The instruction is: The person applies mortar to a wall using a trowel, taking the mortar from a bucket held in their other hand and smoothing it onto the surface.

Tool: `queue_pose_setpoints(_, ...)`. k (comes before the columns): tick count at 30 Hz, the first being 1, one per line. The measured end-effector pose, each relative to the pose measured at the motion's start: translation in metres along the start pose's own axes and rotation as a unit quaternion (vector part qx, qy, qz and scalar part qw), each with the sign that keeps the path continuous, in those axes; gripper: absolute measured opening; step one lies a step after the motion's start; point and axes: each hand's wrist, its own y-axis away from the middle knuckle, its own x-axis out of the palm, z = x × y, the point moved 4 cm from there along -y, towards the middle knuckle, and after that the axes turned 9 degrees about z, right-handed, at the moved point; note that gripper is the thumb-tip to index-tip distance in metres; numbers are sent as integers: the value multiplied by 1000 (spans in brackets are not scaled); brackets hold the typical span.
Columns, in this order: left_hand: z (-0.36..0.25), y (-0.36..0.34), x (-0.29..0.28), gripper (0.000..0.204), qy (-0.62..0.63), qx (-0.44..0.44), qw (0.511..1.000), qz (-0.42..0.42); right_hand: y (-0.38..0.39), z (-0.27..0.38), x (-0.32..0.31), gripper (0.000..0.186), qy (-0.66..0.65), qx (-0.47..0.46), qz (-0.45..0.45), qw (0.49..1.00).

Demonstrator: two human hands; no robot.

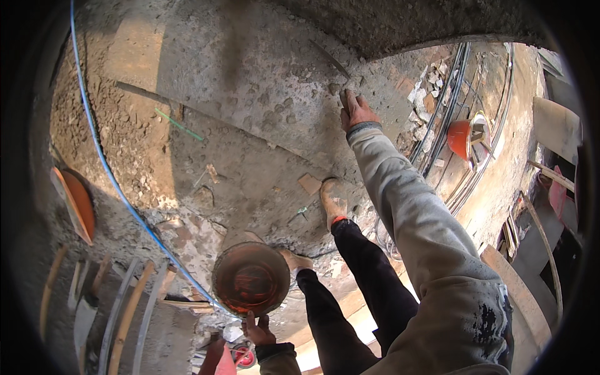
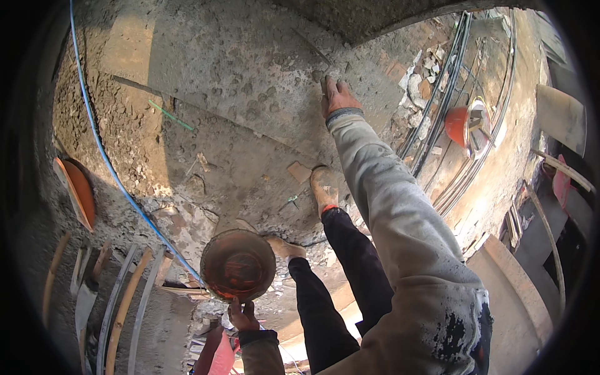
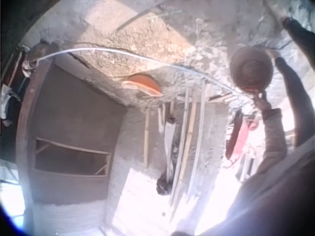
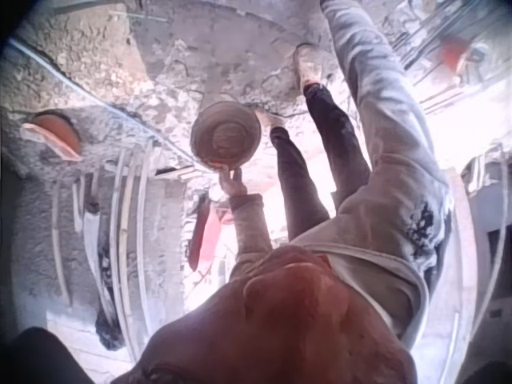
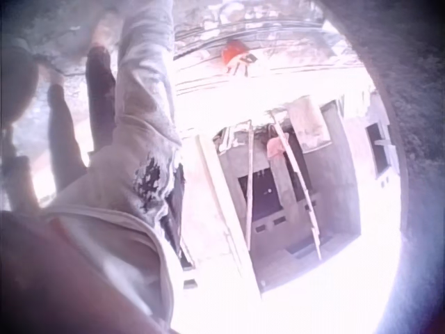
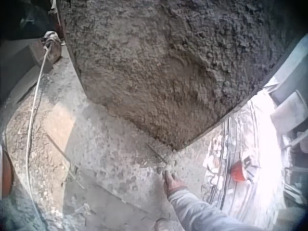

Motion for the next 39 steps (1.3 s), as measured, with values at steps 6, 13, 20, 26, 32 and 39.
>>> queue_pose_setpoints(6,0,6,1,20,-7,14,1000,-17,47,10,14,49,-12,-98,37,994)
queue_pose_setpoints(13,3,-1,2,27,-18,5,1000,4,80,32,88,53,-100,3,34,994)
queue_pose_setpoints(20,1,6,0,26,-21,-4,1000,-9,151,127,81,63,-230,-55,187,954)
queue_pose_setpoints(26,3,0,-10,29,-31,1,999,9,134,-66,92,56,-145,271,-223,925)
queue_pose_setpoints(32,19,-6,-14,29,-81,44,996,19,151,-45,93,58,-127,129,-25,983)
queue_pose_setpoints(39,9,5,-8,28,-44,-2,999,-18,162,25,88,56,-204,-39,106,973)
